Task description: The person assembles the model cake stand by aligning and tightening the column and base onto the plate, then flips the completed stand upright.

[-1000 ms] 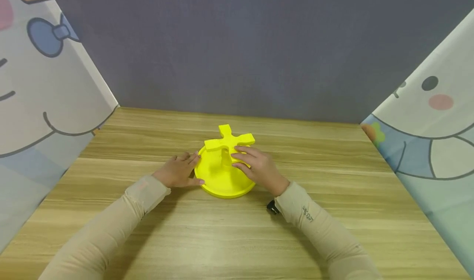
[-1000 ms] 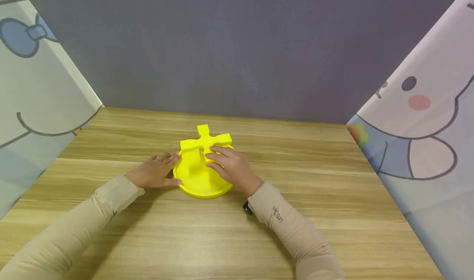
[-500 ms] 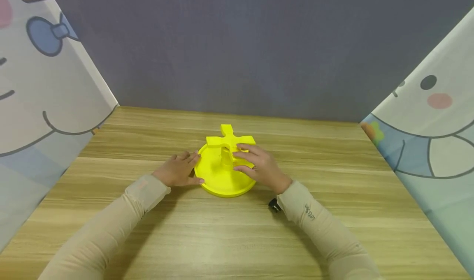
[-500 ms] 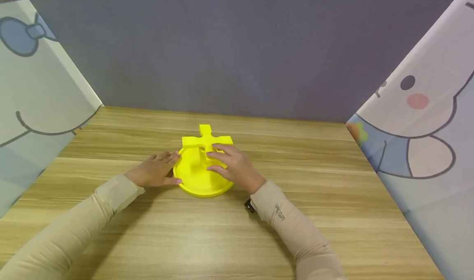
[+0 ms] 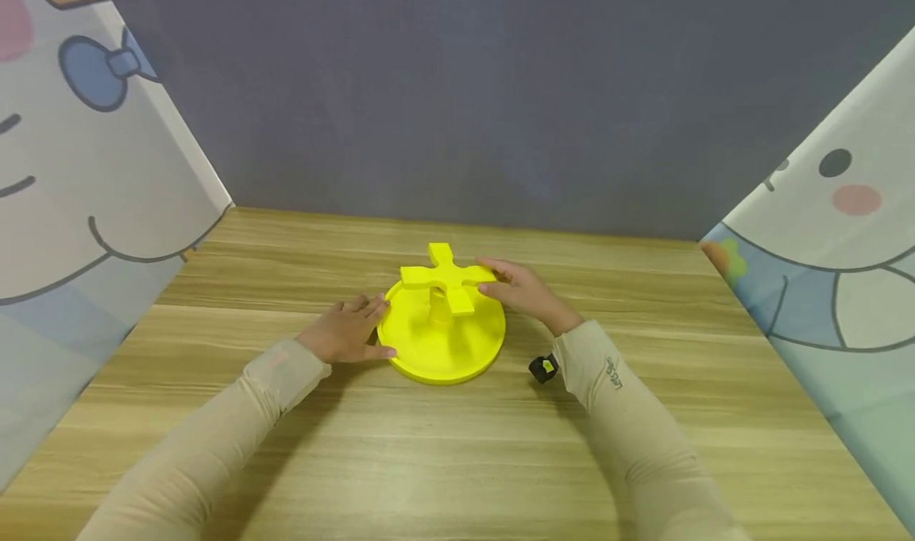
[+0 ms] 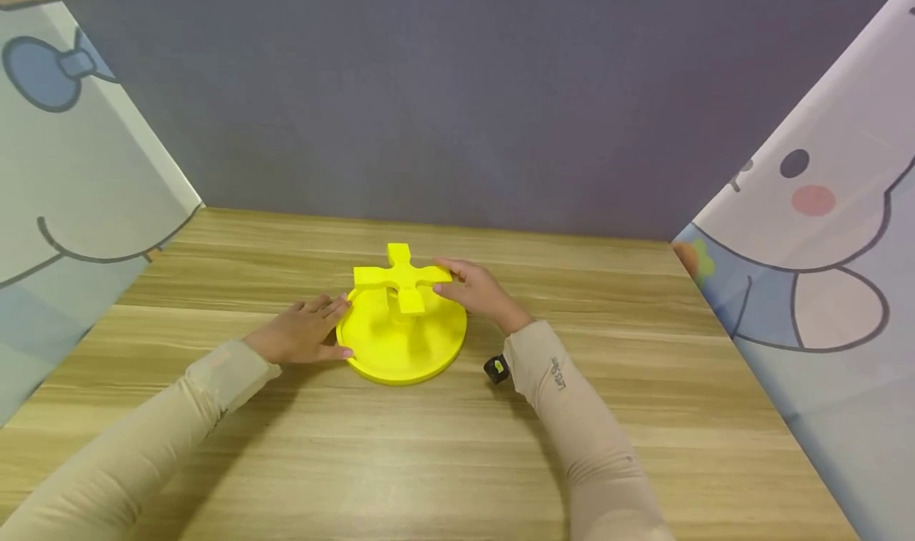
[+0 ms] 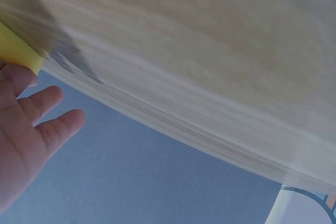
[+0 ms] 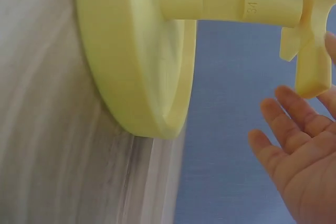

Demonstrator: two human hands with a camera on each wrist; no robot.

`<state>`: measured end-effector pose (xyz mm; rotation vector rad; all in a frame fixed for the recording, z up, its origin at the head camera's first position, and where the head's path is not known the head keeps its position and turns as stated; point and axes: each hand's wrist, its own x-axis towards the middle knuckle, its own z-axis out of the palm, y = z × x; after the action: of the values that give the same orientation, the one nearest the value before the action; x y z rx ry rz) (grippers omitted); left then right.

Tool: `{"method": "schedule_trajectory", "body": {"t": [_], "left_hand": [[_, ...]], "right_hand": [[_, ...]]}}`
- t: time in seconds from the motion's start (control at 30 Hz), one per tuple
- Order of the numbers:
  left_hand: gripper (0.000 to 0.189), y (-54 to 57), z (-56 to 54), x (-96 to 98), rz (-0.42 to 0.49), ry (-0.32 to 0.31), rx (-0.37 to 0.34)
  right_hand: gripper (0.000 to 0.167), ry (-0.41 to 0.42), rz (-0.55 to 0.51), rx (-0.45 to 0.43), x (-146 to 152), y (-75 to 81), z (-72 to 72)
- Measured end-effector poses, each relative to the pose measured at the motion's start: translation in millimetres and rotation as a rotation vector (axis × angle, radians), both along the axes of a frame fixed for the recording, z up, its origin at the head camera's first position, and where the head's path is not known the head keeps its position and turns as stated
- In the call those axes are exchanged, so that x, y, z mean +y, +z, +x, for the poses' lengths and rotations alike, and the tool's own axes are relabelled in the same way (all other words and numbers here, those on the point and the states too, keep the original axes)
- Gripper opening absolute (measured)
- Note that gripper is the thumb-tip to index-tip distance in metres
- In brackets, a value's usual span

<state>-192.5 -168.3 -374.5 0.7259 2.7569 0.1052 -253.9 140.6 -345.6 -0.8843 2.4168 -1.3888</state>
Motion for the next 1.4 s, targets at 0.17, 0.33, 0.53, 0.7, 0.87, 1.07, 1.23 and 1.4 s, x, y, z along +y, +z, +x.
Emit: {"method": "schedule_trajectory", "body": {"t": [0.17,0.33,0.53,0.7,0.87,1.07,1.23,1.4], "left_hand": [[0.088,1.1,0.0,0.8,-0.007,0.003,0.006],[0.088,1.0,0.2,1.5,-0.019,-0.006,0.009],[0.089,-1.2,-0.6,1.3,-0.009,0.002,0.009],[0.089,-4.1,-2.4,0.6,-0.007,-0.002,0.025],[0.089,-5.1,-2.8,0.1,-0.006,-0.004,0.028],[0.089,-3.3,-2.5,0.3,-0.002,-0.005,0.023],[0.088,-2.5,-2.7,-0.4,-0.004,-0.003,0.027],[0.089,-2.7,-2.1,-0.5,-0.01,-0.009,0.026]], "right_hand": [[0.048,-0.1,-0.028,-0.071,0.4,-0.9,0.4],[0.045,-0.178,-0.055,-0.114,1.6,-1.8,6.5],[0.046,-0.165,-0.031,0.037,0.6,-3.5,23.2],[0.047,-0.046,-0.008,0.375,-3.2,-8.0,32.1],[0.045,0.047,0.053,0.61,-10.2,-5.1,39.8],[0.038,0.066,0.08,0.635,-11.3,8.1,44.4],[0.038,-0.06,0.035,0.394,-5.6,16.5,29.0],[0.052,-0.028,0.152,0.233,-4.9,9.8,7.9]]}}
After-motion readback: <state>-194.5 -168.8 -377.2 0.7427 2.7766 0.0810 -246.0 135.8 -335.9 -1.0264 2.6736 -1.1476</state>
